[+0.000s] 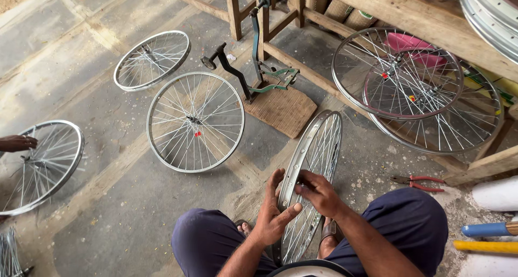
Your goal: The person sits on the floor and uses a spoke wrench to tighten the nipples on a bicycle rim held between their legs. They rotate the rim and continue tightening the nipples along its length.
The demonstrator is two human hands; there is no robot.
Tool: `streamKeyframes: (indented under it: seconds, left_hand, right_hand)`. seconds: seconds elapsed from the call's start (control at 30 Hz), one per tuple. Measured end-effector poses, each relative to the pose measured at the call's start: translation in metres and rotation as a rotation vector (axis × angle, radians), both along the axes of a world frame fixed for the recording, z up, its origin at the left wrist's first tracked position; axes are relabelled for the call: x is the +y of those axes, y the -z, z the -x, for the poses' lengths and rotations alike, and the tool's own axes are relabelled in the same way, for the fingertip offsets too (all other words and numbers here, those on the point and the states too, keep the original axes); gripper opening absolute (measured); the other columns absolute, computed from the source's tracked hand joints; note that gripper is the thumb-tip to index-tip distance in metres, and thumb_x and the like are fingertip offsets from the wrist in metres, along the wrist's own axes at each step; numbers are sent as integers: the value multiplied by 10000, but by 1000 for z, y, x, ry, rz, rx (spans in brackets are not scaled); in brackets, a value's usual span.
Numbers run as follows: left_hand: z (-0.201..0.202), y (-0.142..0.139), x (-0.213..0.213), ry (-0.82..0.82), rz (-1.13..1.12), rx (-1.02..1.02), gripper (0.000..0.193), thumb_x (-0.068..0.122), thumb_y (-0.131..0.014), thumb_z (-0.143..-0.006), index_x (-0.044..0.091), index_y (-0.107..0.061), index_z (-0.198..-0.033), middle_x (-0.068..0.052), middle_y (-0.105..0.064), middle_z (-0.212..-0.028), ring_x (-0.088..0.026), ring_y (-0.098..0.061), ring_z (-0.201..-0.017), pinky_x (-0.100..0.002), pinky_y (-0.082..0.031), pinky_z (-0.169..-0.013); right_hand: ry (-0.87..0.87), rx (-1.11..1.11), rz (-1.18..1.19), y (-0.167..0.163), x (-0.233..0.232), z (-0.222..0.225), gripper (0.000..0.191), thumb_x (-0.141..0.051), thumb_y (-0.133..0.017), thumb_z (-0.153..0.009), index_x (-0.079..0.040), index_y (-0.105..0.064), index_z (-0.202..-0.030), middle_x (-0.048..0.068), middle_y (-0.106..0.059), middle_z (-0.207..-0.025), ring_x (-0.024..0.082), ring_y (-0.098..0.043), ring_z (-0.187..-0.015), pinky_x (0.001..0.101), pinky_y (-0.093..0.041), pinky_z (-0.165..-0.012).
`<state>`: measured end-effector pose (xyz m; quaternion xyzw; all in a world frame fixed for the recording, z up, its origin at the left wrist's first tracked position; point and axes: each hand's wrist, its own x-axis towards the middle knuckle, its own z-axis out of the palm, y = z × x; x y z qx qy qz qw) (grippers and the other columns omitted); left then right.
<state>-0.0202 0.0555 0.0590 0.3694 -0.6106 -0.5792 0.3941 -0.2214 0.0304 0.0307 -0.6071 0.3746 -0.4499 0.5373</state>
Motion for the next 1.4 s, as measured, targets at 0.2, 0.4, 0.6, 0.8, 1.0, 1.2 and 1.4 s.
streamKeyframes:
  seconds: [0.2,0.4,0.6,0.8,1.0,1.2,1.4]
  left_hand:
    - [4,-2,-5,40,-47,53,1073,494,-705,-938,4,-54,-1637,-284,-185,-1684,-391,-248,-1580,-509,-274,-1257]
    - [4,-2,-3,59,-104,122,1089,496,-719,-909,15,-50,-1621,-267,-185,-1676,-411,-334,-1538,-520,-346,-1212]
    - [5,0,-4,23,-25,53,1054,463,-712,-963,11,-60,-1656,-276,-190,-1710,-392,-219,-1607,-505,-266,-1274]
    - [11,-9,3,49,-107,106,1105,472,-739,-906,20,-45,-1637,-291,-254,-1631,-421,-296,-1541,-544,-326,-1236]
    - [8,-5,0,19,-18,72,1106,510,-712,-928,10,-43,-1653,-279,-179,-1699,-423,-238,-1590,-543,-255,-1265]
    - [11,-2,1,26,49,13,1090,515,-711,-933,8,-64,-1650,-268,-217,-1708,-388,-226,-1613,-551,-216,-1286]
    - [10,2,-2,47,-12,53,1110,541,-702,-931,26,-23,-1642,-259,-179,-1701,-363,-174,-1607,-540,-207,-1287]
  right_hand:
    - [418,324,532,-4,6,-19,321,-271,-790,-878,-16,-615,-965,115,-719,-943,208,-732,-842,378,-595,-707]
    - [337,399,457,11,6,-9,367,-171,-850,-747,-39,-540,-894,141,-688,-875,230,-703,-817,395,-565,-711]
    - [223,55,35,27,11,0,321,-114,-798,-877,-43,-605,-1123,109,-761,-1004,195,-756,-941,318,-635,-823]
    - [213,0,-132,21,7,-18,394,-146,-748,-893,16,-698,-1249,133,-806,-1032,200,-784,-928,324,-637,-825]
    - [-41,-181,-252,2,-2,13,515,-162,-775,-845,-1,-618,-1308,123,-746,-1171,206,-709,-1083,341,-583,-954]
    - [562,460,622,7,17,-24,306,-194,-784,-852,-80,-653,-1104,85,-759,-1050,212,-729,-943,353,-582,-803]
    - [32,105,59,16,1,40,239,-97,-753,-943,13,-661,-1133,151,-707,-1020,191,-669,-904,347,-559,-763]
